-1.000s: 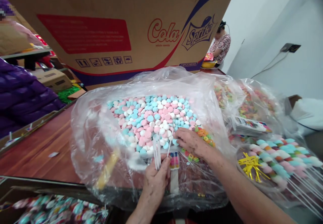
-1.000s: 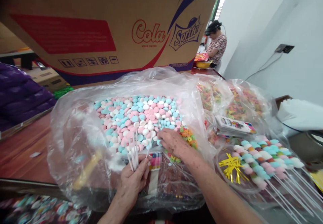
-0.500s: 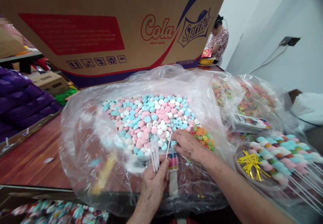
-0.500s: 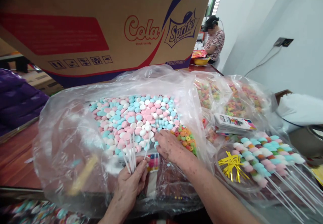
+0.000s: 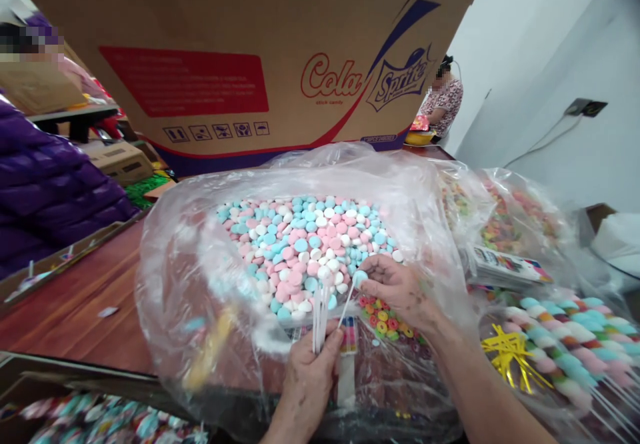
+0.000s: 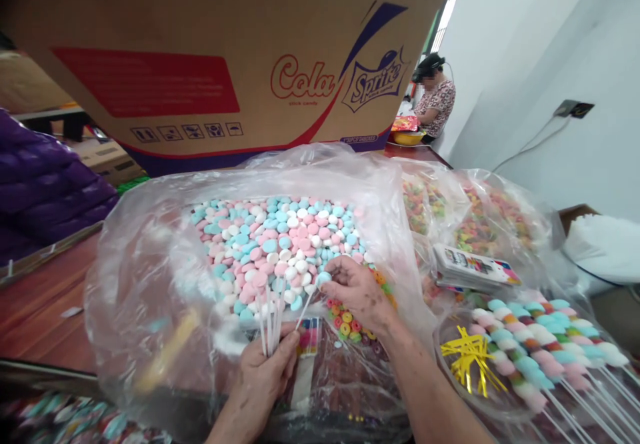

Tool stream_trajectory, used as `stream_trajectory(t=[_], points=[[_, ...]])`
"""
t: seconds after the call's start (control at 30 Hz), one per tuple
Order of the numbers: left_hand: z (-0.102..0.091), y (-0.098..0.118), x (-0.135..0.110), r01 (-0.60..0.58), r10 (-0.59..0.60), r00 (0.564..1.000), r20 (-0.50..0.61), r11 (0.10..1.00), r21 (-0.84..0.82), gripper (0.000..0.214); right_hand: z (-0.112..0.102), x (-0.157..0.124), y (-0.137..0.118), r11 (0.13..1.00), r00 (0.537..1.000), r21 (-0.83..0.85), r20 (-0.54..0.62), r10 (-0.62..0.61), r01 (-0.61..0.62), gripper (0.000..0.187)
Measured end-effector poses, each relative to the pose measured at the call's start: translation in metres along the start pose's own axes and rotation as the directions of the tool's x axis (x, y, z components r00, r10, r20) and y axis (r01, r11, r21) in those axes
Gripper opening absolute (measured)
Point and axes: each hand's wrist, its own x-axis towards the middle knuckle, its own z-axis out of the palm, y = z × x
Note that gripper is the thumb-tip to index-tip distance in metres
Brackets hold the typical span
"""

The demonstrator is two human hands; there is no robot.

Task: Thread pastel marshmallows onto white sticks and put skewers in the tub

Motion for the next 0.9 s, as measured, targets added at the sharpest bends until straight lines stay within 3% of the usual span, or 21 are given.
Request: stream_trajectory(t=[0.23, 0.47, 0.67, 0.9], points=[[-0.002, -0.007, 0.0, 0.015, -0.016, 0.999, 0.034, 0.999, 0.028, 0.039, -0.001, -0.001, -0.003, 0.999, 0.998, 0.037, -0.055, -0.021, 0.023, 0.026], [0.0, 0.0, -0.003, 0.05, -0.05, 0.999, 0.0, 0.999, 0.008, 0.041, -0.001, -0.003, -0.002, 0.996, 0.997, 0.057, 0.004, -0.072, 0.071, 0.029], [0.001, 0.003, -0.004, 0.046, -0.046, 0.999, 0.008, 0.999, -0.007, 0.038, -0.005, -0.006, -0.005, 0.982, 0.985, -0.091, 0.07, -0.16, 0.166, 0.022], [0.003, 0.008, -0.005, -0.002, 0.002, 0.998, -0.056, 1.0, 0.005, 0.038, -0.002, -0.004, -0.001, 0.955, 0.973, -0.19, -0.006, -0.233, 0.228, 0.026]])
